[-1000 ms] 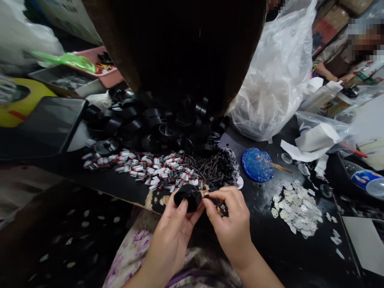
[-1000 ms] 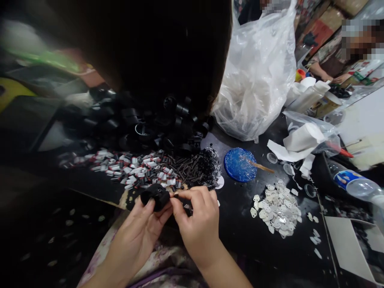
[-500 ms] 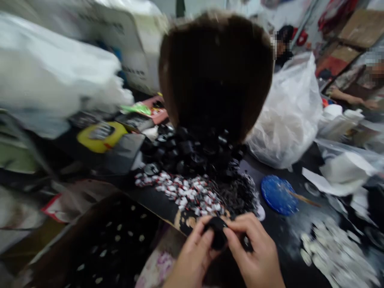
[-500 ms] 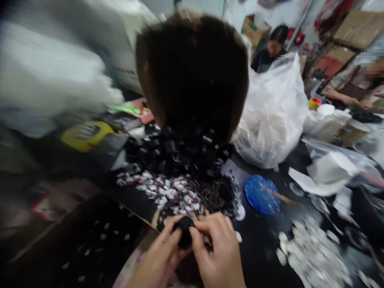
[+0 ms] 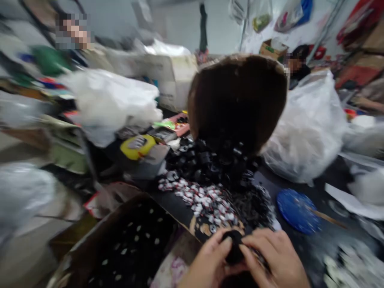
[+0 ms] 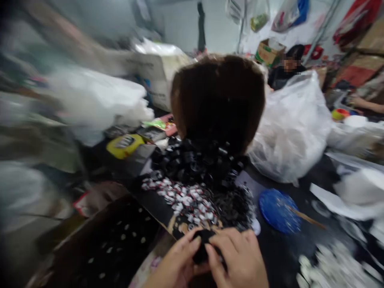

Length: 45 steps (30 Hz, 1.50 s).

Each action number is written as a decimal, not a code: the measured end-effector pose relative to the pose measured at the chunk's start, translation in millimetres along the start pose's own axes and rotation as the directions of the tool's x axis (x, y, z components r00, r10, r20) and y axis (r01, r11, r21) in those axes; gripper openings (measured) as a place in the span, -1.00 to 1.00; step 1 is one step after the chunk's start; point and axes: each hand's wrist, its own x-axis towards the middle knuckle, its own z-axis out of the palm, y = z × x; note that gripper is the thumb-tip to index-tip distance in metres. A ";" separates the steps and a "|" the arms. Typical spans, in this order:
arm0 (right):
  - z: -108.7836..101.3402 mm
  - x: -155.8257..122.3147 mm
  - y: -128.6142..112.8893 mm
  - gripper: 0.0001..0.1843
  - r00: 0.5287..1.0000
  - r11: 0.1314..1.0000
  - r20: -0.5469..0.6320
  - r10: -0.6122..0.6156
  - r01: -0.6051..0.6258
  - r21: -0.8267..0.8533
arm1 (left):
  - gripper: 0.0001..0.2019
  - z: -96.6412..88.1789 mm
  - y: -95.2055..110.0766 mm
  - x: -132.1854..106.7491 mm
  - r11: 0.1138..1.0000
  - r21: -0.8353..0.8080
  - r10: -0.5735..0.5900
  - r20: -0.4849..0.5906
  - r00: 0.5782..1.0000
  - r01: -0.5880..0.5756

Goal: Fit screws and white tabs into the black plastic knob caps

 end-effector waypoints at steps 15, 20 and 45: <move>-4.9 -6.3 -0.8 -0.74 0.739 0.755 0.409 0.536 -0.636 0.161 | -0.83 -8.3 16.5 13.1 0.990 0.141 0.018 -0.208 0.978 0.011; -6.3 -4.2 -1.9 -0.68 0.713 0.691 0.439 0.546 -0.680 0.245 | -0.84 -9.9 15.7 11.8 0.986 0.162 0.006 -0.178 0.984 0.024; -25.5 -17.4 5.2 -0.67 0.480 0.341 0.807 0.343 -0.865 0.369 | -0.83 -29.4 38.1 -4.2 0.500 0.807 0.263 0.205 0.943 -0.315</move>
